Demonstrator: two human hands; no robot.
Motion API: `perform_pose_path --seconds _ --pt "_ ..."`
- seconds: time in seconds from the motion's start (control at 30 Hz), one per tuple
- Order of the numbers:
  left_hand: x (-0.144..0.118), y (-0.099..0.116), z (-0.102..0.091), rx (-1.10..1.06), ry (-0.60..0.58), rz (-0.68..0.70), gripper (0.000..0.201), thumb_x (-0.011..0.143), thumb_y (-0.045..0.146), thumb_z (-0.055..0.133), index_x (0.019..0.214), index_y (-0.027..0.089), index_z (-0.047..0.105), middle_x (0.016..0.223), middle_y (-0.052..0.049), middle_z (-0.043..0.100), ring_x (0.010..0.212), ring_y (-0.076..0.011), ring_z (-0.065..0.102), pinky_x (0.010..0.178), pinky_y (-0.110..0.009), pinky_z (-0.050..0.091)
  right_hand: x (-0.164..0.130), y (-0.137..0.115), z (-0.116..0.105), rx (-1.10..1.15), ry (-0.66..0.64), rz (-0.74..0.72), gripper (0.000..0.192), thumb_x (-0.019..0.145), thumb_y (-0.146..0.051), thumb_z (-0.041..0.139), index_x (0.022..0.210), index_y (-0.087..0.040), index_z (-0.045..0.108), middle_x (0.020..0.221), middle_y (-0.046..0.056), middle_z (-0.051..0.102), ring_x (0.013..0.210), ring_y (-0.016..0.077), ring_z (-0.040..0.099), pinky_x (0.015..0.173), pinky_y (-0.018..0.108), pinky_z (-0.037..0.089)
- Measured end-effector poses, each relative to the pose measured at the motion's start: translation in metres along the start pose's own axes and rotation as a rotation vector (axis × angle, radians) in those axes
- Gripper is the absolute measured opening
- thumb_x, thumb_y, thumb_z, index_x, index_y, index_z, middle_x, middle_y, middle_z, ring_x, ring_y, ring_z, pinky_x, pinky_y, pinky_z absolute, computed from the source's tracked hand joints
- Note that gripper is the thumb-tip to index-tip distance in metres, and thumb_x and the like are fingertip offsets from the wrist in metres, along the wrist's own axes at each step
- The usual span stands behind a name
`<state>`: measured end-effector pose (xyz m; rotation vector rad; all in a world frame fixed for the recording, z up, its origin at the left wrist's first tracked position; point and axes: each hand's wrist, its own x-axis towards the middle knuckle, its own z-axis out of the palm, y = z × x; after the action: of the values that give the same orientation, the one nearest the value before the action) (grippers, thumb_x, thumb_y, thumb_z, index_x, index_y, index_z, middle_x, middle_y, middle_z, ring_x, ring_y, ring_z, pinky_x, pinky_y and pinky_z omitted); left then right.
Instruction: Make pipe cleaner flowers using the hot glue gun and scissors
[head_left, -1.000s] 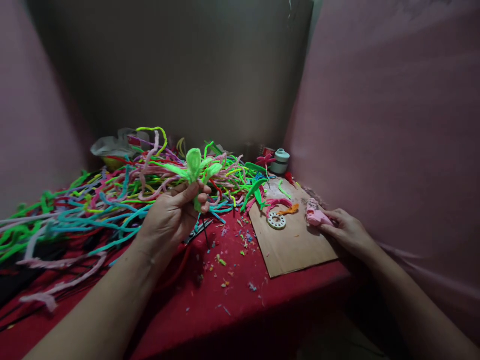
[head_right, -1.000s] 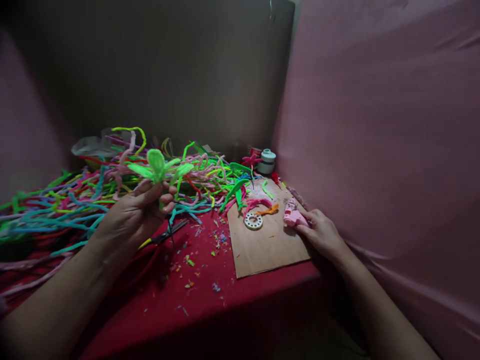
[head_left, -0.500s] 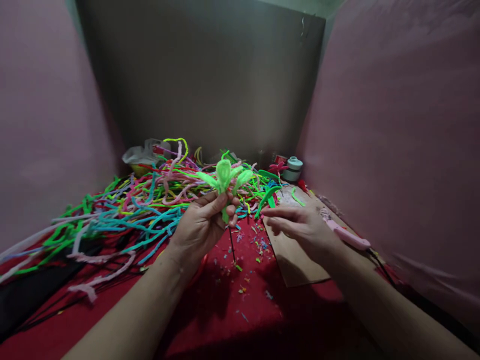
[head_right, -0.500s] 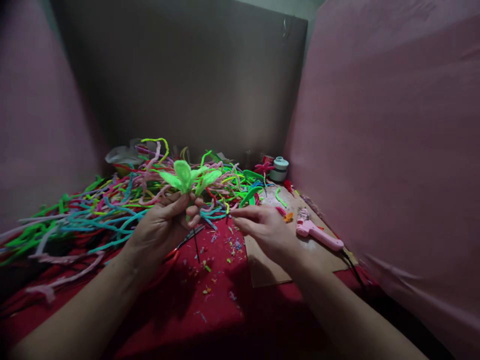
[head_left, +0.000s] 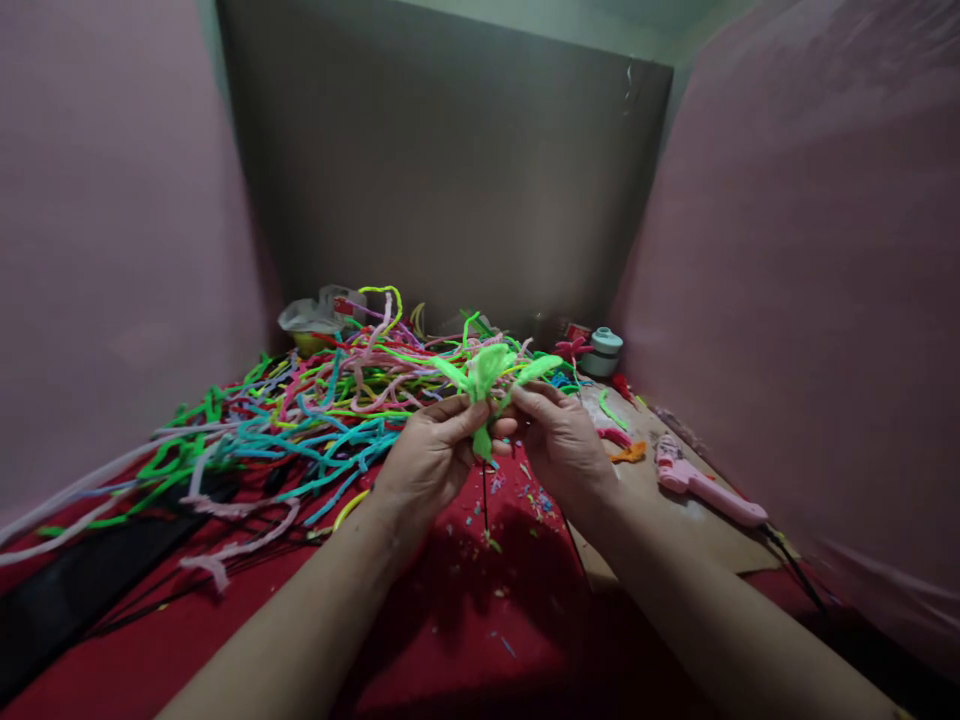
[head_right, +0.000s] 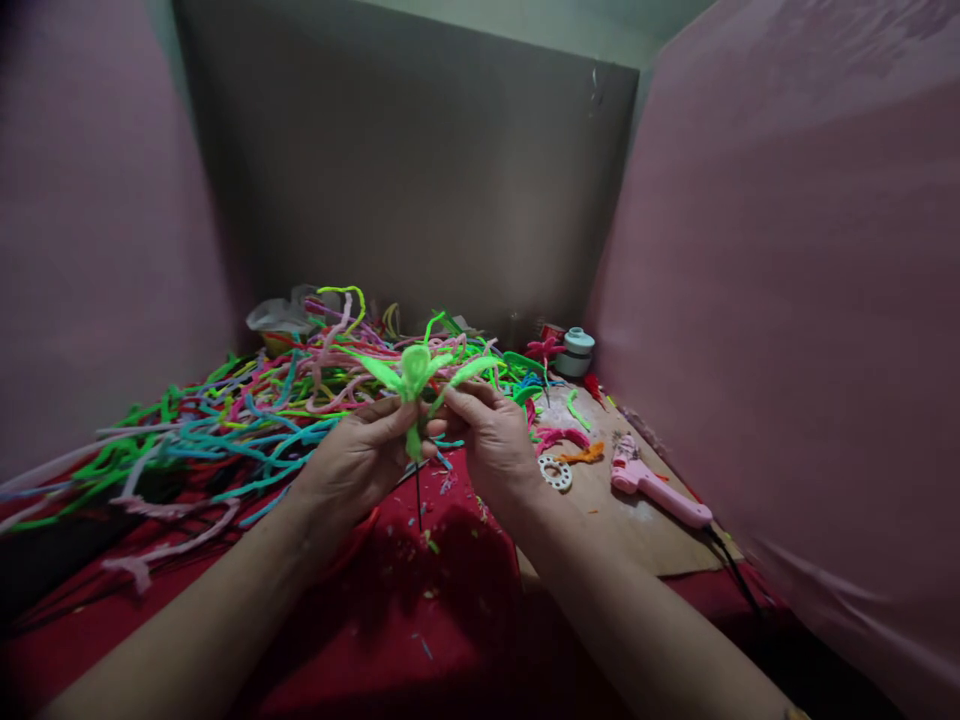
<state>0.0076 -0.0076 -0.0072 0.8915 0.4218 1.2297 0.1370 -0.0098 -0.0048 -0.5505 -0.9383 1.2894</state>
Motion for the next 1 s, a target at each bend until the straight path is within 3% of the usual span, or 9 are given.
perform_pose_path --seconds 0.1,0.23,0.4,0.57,0.77,1.0 --pt "0.0 0.001 0.003 0.12 0.103 0.069 0.015 0.065 0.018 0.074 0.074 0.009 0.067 0.07 -0.006 0.068 0.06 -0.0152 0.065 0.054 -0.025 0.054 -0.008 -0.009 -0.002 -0.165 0.089 -0.206 0.009 0.068 -0.019 0.071 0.065 -0.016 0.064 0.053 -0.005 0.052 0.049 0.0056 0.046 0.05 0.02 0.038" --pt "-0.003 -0.001 0.006 0.306 0.214 0.192 0.021 0.064 0.026 0.075 0.072 0.01 0.064 0.065 -0.002 0.066 0.055 -0.0125 0.061 0.057 -0.025 0.053 -0.024 -0.022 0.006 -0.492 0.03 -0.297 0.01 0.071 -0.018 0.068 0.062 -0.016 0.064 0.058 -0.004 0.053 0.055 0.007 0.045 0.055 0.022 0.038" --pt "-0.011 -0.004 0.005 0.728 0.164 0.341 0.018 0.075 0.031 0.064 0.068 0.015 0.06 0.062 0.003 0.059 0.058 -0.0099 0.054 0.057 -0.02 0.045 -0.031 -0.024 0.017 -0.656 0.014 -0.279 0.008 0.071 -0.018 0.064 0.064 -0.016 0.065 0.057 -0.004 0.053 0.053 0.0076 0.041 0.052 0.024 0.037" --pt "-0.015 -0.004 0.001 1.203 0.131 0.436 0.021 0.085 0.031 0.048 0.074 0.016 0.06 0.062 0.001 0.057 0.057 -0.0104 0.049 0.055 -0.021 0.036 -0.026 -0.019 0.012 -0.718 -0.004 -0.288 0.008 0.071 -0.019 0.063 0.063 -0.018 0.066 0.058 -0.003 0.054 0.054 0.0094 0.043 0.053 0.024 0.036" --pt "-0.013 -0.004 0.001 1.359 0.12 0.47 0.015 0.083 0.024 0.047 0.071 0.018 0.055 0.056 0.003 0.052 0.052 -0.0098 0.043 0.052 -0.02 0.032 -0.021 -0.016 0.006 -0.79 -0.044 -0.248 0.015 0.073 -0.017 0.06 0.058 -0.017 0.061 0.054 -0.004 0.046 0.053 0.0089 0.037 0.051 0.024 0.033" --pt "-0.011 -0.001 0.002 1.32 0.046 0.392 0.012 0.082 0.022 0.045 0.072 0.019 0.05 0.059 0.003 0.049 0.054 -0.0106 0.04 0.053 -0.021 0.032 -0.016 -0.011 -0.001 -0.797 -0.044 -0.206 0.01 0.071 -0.017 0.06 0.062 -0.017 0.066 0.052 -0.005 0.047 0.051 0.0082 0.037 0.051 0.023 0.033"
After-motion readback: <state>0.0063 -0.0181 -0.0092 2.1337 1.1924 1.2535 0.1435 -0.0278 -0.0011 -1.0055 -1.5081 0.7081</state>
